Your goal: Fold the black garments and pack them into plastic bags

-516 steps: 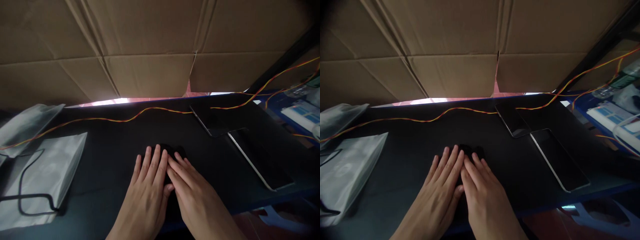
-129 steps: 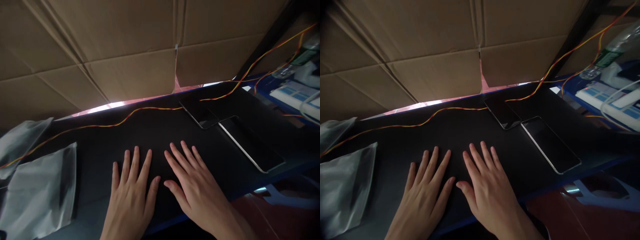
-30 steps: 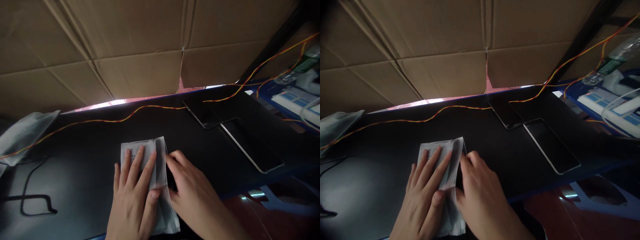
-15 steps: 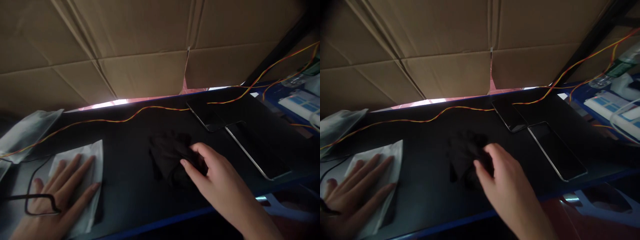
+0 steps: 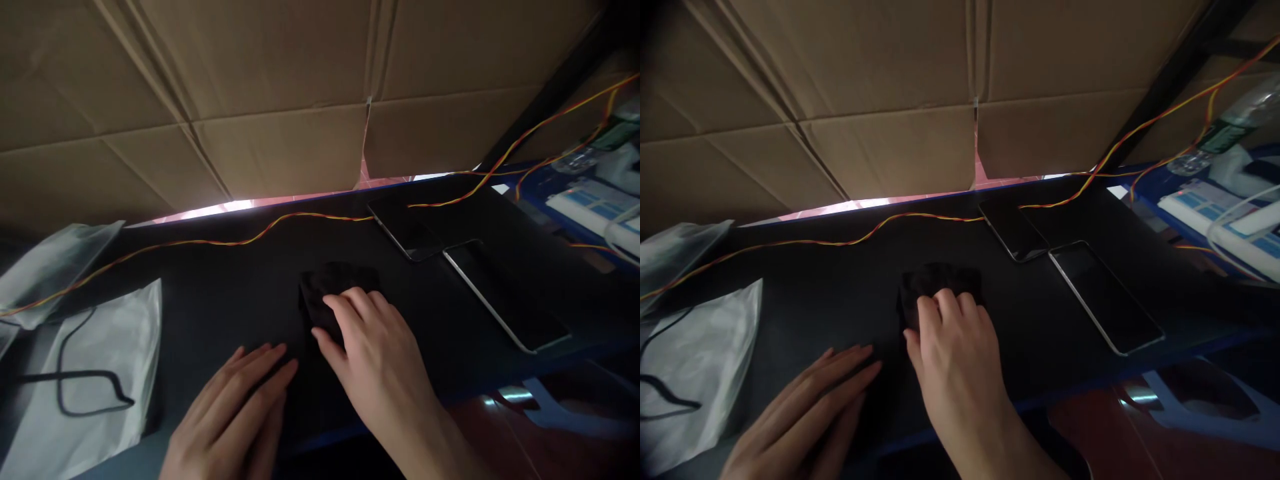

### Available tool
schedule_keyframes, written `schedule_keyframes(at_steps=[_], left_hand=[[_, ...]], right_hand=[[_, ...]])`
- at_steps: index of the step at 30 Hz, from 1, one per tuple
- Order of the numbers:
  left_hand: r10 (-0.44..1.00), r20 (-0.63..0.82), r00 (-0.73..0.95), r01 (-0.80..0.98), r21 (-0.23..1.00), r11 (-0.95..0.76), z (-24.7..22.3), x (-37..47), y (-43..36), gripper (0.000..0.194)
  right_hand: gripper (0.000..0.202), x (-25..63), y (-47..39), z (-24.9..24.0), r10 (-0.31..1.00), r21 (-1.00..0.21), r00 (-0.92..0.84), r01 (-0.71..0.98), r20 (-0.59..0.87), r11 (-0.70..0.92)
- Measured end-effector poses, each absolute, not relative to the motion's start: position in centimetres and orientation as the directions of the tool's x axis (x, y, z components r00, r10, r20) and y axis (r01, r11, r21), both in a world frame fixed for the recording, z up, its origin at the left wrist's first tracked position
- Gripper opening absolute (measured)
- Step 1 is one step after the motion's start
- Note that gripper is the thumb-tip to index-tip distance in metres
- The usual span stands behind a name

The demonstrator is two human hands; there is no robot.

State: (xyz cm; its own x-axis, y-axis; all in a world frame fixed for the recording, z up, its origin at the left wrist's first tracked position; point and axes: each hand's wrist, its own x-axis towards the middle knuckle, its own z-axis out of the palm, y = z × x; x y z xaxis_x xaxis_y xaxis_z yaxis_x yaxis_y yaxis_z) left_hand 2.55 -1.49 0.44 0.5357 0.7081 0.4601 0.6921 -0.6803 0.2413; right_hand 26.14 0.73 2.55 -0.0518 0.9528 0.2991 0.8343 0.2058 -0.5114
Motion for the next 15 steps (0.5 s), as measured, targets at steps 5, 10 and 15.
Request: schedule_keyframes(at_steps=[5, 10, 15], left_hand=[[0.737, 0.377, 0.561, 0.724, 0.207, -0.658, 1.2, 6.0, 0.2, 0.044], [0.746, 0.291, 0.600, 0.735, 0.167, -0.657, 0.3, 2.9, 0.4, 0.042], [0.792, 0.194, 0.579, 0.777, 0.164, -0.608, 0.4, -2.2, -0.2, 0.051]], right_hand=[[0.022, 27.2, 1.4, 4.1, 0.964, -0.803, -0.015, 0.550, 0.266, 0.230], [0.025, 33.9, -0.9, 4.1, 0.923, -0.884, 0.338, 0.467, 0.184, 0.006], [0.042, 37.9, -4.1, 1.2, 0.835, -0.736, 0.498, 0.651, 0.233, -0.183]])
